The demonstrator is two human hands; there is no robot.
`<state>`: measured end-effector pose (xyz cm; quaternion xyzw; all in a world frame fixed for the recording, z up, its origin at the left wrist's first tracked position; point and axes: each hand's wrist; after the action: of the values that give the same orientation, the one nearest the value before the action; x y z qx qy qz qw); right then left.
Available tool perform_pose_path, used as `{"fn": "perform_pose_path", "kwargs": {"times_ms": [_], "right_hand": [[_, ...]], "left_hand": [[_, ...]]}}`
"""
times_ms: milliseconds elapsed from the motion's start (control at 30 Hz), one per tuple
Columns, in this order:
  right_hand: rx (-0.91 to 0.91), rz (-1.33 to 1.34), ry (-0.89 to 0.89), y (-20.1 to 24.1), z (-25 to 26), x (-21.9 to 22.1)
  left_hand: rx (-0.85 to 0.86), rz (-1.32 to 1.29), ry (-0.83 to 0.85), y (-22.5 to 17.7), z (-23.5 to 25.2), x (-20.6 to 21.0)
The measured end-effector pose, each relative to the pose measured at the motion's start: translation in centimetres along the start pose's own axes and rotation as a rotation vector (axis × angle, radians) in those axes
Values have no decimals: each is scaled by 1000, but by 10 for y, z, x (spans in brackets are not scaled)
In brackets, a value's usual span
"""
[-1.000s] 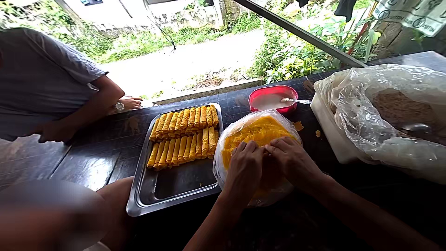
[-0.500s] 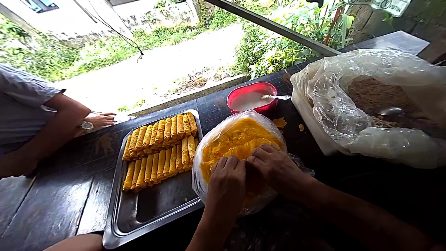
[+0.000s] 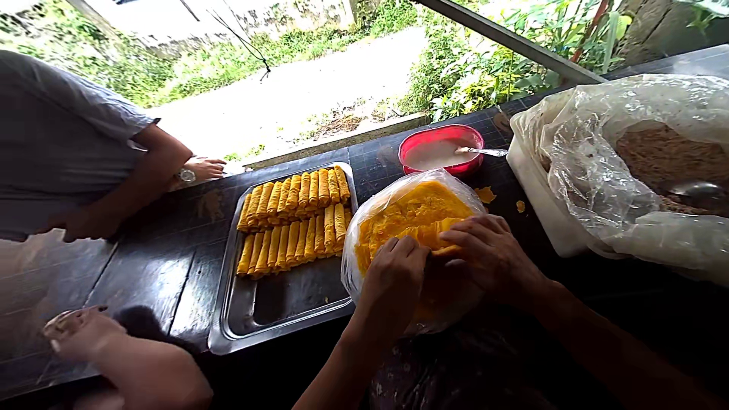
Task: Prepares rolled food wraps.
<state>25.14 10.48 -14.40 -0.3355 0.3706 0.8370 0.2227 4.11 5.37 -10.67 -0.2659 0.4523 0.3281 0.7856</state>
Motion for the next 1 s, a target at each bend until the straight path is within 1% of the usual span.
{"fn": "perform_pose_path", "kwargs": {"times_ms": [100, 167, 267, 367, 433, 567, 733, 867, 1000], "right_hand": [[49, 28, -127, -15, -14, -8], [51, 16, -179, -21, -22, -9], [55, -18, -215, -25, -28, -8], [52, -12, -253, -26, -31, -4], [40, -17, -275, -28, -33, -2], [1, -38, -287, -31, -40, 2], [-25, -43, -284, -34, -48, 4], [17, -53, -278, -33, -52, 0], [95, 36, -291, -23, -52, -3]], "left_hand": [[11, -2, -7, -3, 0, -5], [11, -22, -3, -2, 5, -6], [14, -115, -16, -4, 18, -1], [5, -227, 41, -7, 29, 5], [-4, -249, 64, -8, 31, 8], [28, -183, 6, -14, 24, 18], [122, -48, -72, -21, 13, 30], [175, 37, -109, -24, 9, 33], [178, 26, -111, -24, 4, 34]]}}
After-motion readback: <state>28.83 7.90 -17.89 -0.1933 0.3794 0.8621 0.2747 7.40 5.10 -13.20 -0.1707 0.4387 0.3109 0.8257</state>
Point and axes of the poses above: each hand's wrist, its own z-axis towards the middle knuckle, its own x-axis out of the palm, y = z × x, and after that the axes turned 13 degrees about x, right-handed
